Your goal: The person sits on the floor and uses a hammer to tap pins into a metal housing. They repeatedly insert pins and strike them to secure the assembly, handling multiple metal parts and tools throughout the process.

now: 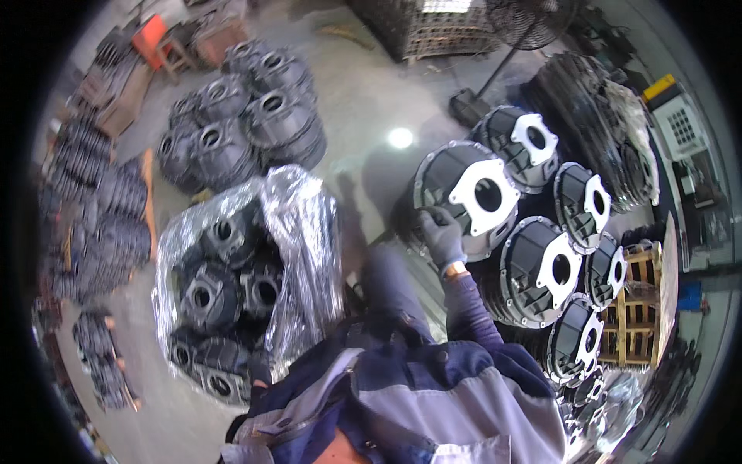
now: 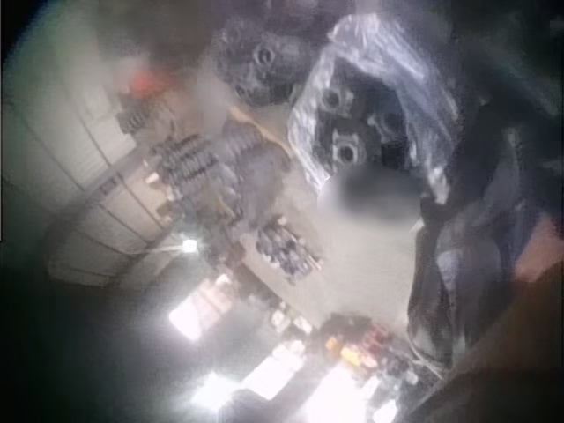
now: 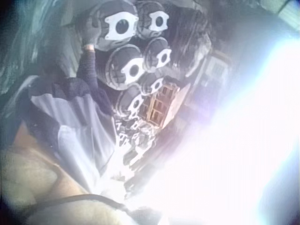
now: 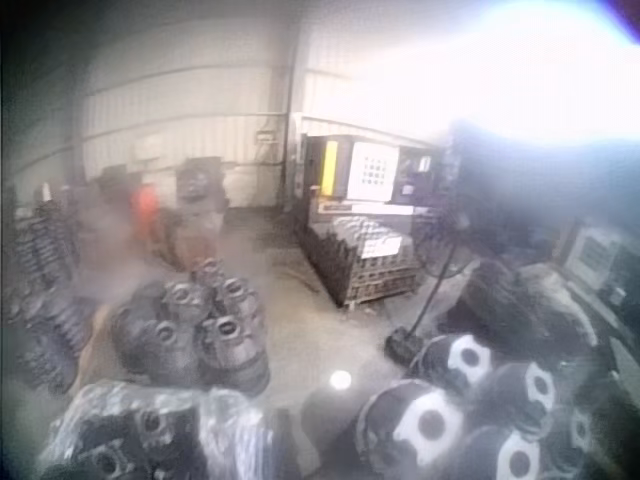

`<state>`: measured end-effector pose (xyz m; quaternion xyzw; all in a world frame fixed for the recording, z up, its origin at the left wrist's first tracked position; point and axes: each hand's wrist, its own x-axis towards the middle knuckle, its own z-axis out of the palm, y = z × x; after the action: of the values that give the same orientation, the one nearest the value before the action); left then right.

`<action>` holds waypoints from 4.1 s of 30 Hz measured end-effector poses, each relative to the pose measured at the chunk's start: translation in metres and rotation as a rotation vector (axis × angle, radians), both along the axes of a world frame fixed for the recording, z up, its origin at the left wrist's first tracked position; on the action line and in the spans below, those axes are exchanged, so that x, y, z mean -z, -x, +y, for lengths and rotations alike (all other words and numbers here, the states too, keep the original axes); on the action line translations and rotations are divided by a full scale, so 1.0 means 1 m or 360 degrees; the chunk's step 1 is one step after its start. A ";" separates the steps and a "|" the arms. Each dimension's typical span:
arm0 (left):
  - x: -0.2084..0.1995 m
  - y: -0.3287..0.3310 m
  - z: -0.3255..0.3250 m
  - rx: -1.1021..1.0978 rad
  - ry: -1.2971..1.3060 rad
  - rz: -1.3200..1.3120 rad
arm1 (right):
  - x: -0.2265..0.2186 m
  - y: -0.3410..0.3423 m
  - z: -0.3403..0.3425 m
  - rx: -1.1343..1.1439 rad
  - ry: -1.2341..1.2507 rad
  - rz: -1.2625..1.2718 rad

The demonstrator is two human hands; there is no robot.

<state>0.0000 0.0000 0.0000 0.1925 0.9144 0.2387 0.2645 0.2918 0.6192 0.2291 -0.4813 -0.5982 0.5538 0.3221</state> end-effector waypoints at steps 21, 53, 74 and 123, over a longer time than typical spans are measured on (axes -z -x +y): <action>-0.018 0.255 0.532 0.0860 0.0591 -0.0262 | 0.169 0.160 0.440 0.0305 0.0923 -0.0279; -0.004 0.478 1.094 0.2330 0.0329 0.0861 | 0.164 0.136 0.631 0.0801 0.0647 0.0292; 0.023 0.434 1.230 0.2241 0.0365 0.0762 | 0.068 0.182 0.793 0.0654 0.0282 -0.0148; 0.073 0.325 1.138 0.1195 0.0750 -0.0223 | 0.059 0.261 0.936 -0.0253 0.0435 -0.0219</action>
<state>-0.3247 1.1378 -0.0732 0.4289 0.7904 -0.0761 0.4308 0.0305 1.5556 0.1705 -0.5086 -0.5740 0.6196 0.1672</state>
